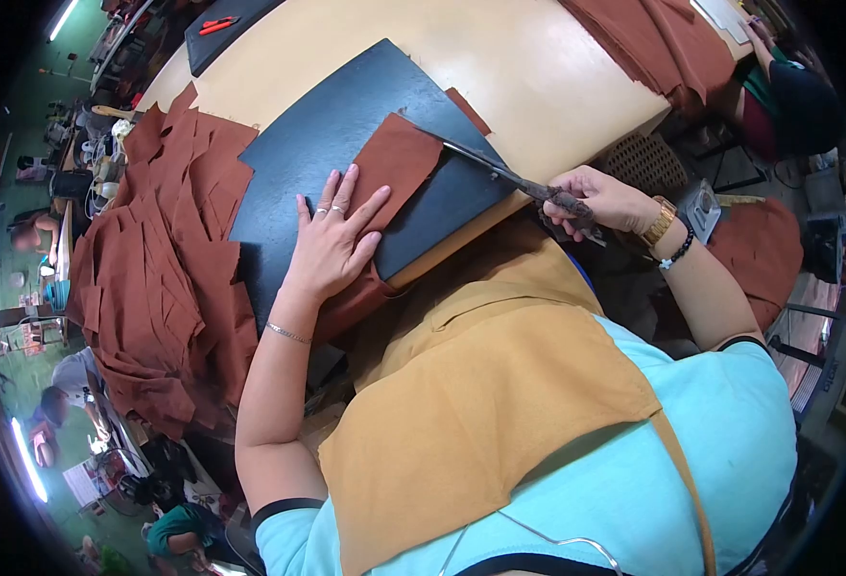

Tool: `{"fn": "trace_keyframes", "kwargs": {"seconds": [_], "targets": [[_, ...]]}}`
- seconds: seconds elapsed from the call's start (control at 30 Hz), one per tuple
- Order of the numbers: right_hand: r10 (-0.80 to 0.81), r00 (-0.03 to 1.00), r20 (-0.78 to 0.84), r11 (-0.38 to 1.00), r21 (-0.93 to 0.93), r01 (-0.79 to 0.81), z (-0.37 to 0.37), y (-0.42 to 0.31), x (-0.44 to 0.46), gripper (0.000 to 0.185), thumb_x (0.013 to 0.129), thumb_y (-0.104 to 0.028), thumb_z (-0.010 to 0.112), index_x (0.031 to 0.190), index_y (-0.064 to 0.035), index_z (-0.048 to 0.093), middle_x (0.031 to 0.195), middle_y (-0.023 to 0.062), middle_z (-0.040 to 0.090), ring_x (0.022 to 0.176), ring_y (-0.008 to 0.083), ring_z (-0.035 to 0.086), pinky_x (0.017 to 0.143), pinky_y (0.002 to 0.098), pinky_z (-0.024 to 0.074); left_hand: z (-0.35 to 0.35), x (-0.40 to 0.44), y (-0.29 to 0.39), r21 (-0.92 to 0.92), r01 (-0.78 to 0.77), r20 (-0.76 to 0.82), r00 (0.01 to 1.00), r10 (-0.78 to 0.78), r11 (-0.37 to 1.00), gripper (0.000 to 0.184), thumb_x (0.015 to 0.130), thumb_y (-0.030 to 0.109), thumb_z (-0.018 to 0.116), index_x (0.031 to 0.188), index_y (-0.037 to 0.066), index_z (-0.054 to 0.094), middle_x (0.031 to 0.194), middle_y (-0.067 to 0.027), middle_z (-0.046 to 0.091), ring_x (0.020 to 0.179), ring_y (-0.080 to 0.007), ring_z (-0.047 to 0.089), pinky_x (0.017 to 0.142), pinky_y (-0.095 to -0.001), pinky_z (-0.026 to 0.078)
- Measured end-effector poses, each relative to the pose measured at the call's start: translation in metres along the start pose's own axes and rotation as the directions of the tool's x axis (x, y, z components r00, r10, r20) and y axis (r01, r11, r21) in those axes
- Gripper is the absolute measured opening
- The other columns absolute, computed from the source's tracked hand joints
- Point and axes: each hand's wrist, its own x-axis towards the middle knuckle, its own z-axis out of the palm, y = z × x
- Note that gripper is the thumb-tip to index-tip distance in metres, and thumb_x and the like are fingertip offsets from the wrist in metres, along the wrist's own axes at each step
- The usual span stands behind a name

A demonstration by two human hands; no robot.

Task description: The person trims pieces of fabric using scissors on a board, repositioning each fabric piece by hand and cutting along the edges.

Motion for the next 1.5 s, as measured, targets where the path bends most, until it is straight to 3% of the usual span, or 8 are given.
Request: {"fn": "trace_keyframes", "kwargs": {"seconds": [0.23,1.03,1.13,1.33,1.5], "targets": [[-0.03,0.998,0.05,0.999,0.042,0.028,-0.004,0.003,-0.012,0.022,0.089,-0.026,0.065,0.082,-0.005,0.062,0.073,-0.0021,0.058,0.062,0.0046,0.057,0.053,0.0202,0.0508,0.0,-0.001,0.0,-0.001,-0.007,-0.015,1.0,0.007,1.0,0.054,0.092,0.04,0.043,0.145,0.031,0.037,0.157,-0.011,0.017,0.144,-0.0361,0.017,0.107,-0.0684,0.011],[-0.019,0.999,0.046,0.997,0.073,0.015,-0.002,-0.001,0.008,0.022,0.089,-0.027,0.065,0.086,-0.0056,0.062,0.075,-0.0014,0.059,0.063,0.005,0.057,0.055,0.0215,0.0513,0.002,-0.002,0.004,0.001,-0.039,-0.041,0.998,0.04,0.999,0.054,0.091,0.045,0.044,0.143,0.033,0.04,0.156,-0.0121,0.019,0.142,-0.0384,0.019,0.105,-0.071,0.014],[-0.04,0.999,0.001,0.991,0.129,0.04,0.001,0.0,0.015,0.024,0.089,-0.024,0.065,0.079,-0.0037,0.059,0.069,0.002,0.059,0.059,0.0077,0.059,0.05,0.0229,0.0512,0.0,-0.001,0.004,-0.005,-0.04,-0.042,0.998,0.04,0.999,0.054,0.09,0.045,0.045,0.143,0.033,0.04,0.156,-0.0123,0.02,0.142,-0.0387,0.019,0.105,-0.0711,0.014],[-0.074,0.997,0.025,0.997,0.023,0.074,-0.003,-0.001,0.009,0.025,0.09,-0.026,0.064,0.08,-0.0038,0.06,0.068,0.0017,0.059,0.057,0.0074,0.058,0.05,0.0229,0.0514,0.001,-0.002,0.004,-0.016,-0.037,-0.04,0.999,0.036,0.999,0.054,0.09,0.044,0.045,0.143,0.033,0.041,0.156,-0.0127,0.02,0.142,-0.0393,0.02,0.105,-0.0711,0.015],[-0.01,1.0,0.011,1.0,0.024,0.009,-0.005,-0.004,0.011,0.023,0.091,-0.025,0.064,0.08,-0.0043,0.06,0.071,0.0013,0.06,0.06,0.0068,0.058,0.052,0.0228,0.0519,0.001,-0.002,0.003,-0.001,-0.04,-0.043,0.998,0.04,0.999,0.054,0.09,0.045,0.045,0.143,0.034,0.04,0.156,-0.0126,0.02,0.142,-0.0392,0.02,0.105,-0.0709,0.015]]}}
